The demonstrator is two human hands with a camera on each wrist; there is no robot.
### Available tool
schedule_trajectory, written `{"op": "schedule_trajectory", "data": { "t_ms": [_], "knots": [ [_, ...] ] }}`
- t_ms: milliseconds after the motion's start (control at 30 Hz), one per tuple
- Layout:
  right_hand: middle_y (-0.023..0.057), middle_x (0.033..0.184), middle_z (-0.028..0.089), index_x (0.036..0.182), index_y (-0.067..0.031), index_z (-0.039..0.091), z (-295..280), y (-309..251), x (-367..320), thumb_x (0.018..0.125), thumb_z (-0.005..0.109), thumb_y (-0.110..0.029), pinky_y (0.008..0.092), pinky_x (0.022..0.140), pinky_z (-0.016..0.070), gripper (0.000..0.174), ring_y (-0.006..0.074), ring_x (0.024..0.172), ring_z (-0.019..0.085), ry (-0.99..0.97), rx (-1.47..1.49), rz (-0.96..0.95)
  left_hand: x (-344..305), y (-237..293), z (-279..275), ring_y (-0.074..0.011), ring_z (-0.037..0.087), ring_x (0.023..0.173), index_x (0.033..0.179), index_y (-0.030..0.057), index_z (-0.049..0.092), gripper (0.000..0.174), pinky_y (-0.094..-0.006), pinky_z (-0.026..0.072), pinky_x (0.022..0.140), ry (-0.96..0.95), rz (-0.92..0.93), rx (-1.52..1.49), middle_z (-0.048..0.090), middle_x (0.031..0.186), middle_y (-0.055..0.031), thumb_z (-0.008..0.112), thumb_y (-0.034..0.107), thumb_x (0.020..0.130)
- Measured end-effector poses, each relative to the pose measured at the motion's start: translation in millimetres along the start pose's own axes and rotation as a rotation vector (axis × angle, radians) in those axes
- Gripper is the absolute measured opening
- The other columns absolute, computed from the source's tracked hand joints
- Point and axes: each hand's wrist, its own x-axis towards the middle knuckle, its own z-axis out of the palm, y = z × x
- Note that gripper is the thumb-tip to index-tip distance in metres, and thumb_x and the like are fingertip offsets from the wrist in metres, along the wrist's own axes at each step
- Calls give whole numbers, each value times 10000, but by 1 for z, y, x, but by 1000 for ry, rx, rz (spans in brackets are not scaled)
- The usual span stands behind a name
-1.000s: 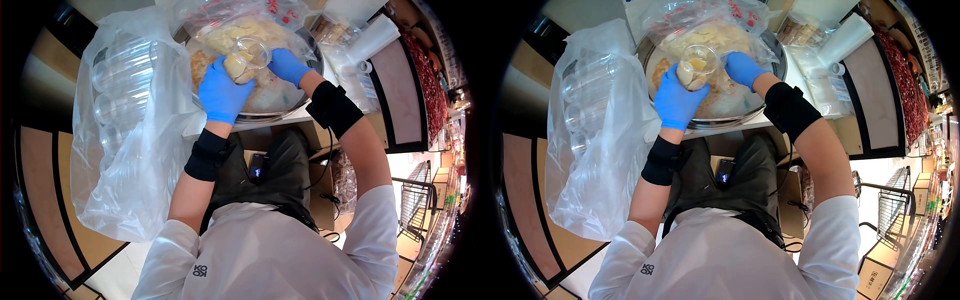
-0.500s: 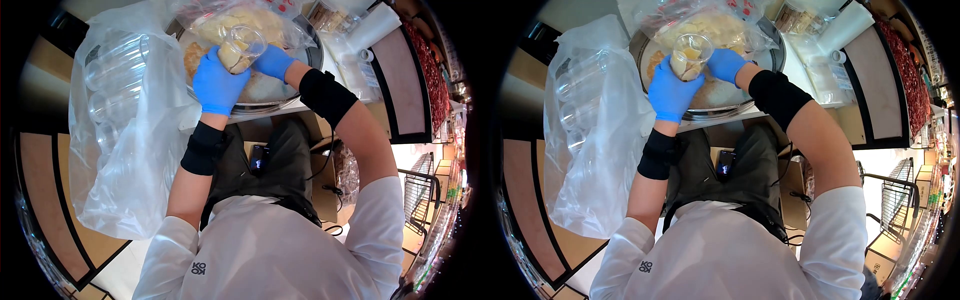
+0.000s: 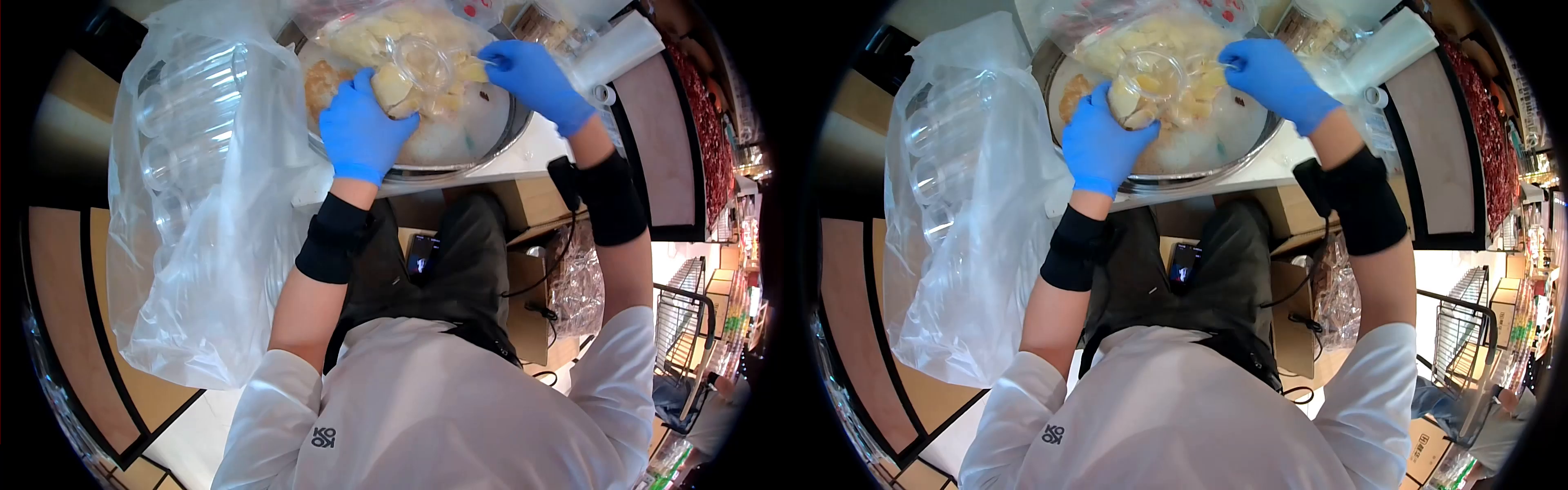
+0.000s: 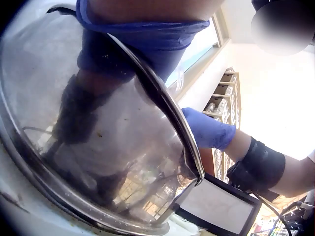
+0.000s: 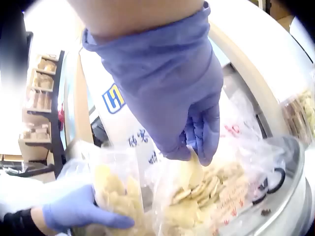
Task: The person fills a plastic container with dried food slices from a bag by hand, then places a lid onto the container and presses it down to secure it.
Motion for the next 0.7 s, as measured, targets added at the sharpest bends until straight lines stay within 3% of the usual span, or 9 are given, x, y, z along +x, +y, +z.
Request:
{"op": "schedule_trajectory", "data": {
  "t_ms": [67,200,300,367,467,567,700],
  "knots": [
    [79,799,681,1125,-25,691,-32,-2,-4,867,671,-182,262,718,529,304,128,719,646,97,21,-60,1,2,-2,-337,644,1002,1286,80,567,807,-435,507,852,-50,-10,68,634,1126,-184,838,460,627],
    [-7,805,662,1099,-16,701,-55,-14,-7,864,701,-175,214,719,502,284,46,731,591,171,325,15,1,2,-3,-338,641,996,1288,85,565,795,-436,492,863,-44,26,66,630,1118,-182,832,451,635],
    [-4,799,651,1102,-16,702,-41,-45,-11,868,701,-173,216,727,502,281,50,735,585,56,413,15,1,4,-4,-337,642,990,1281,91,571,779,-435,493,853,-102,70,95,631,1116,-170,836,430,632],
    [-6,806,637,1116,-18,697,-27,-51,-9,865,708,-152,218,736,508,285,54,748,585,21,313,8,0,2,-3,-331,644,983,1271,102,579,764,-435,492,841,-52,149,104,631,1113,-156,841,413,625],
    [32,902,685,1153,6,678,-9,-55,-6,913,695,-164,224,694,533,294,80,746,627,-88,570,59,0,-4,3,-325,643,979,1265,113,586,754,-435,491,835,-16,175,69,630,1107,-145,845,408,621],
    [61,875,681,1109,19,685,-11,-54,-7,871,714,-140,246,725,536,288,99,751,642,-82,757,188,0,2,-5,-322,640,972,1267,118,586,756,-431,490,831,-38,139,111,624,1110,-144,846,409,620],
    [70,904,697,1094,14,688,-10,-37,-11,870,722,-145,258,718,543,277,118,751,666,-51,649,246,-1,1,-3,-319,632,975,1274,120,583,761,-431,484,831,-15,146,105,618,1113,-138,845,409,621]
  ]
}}
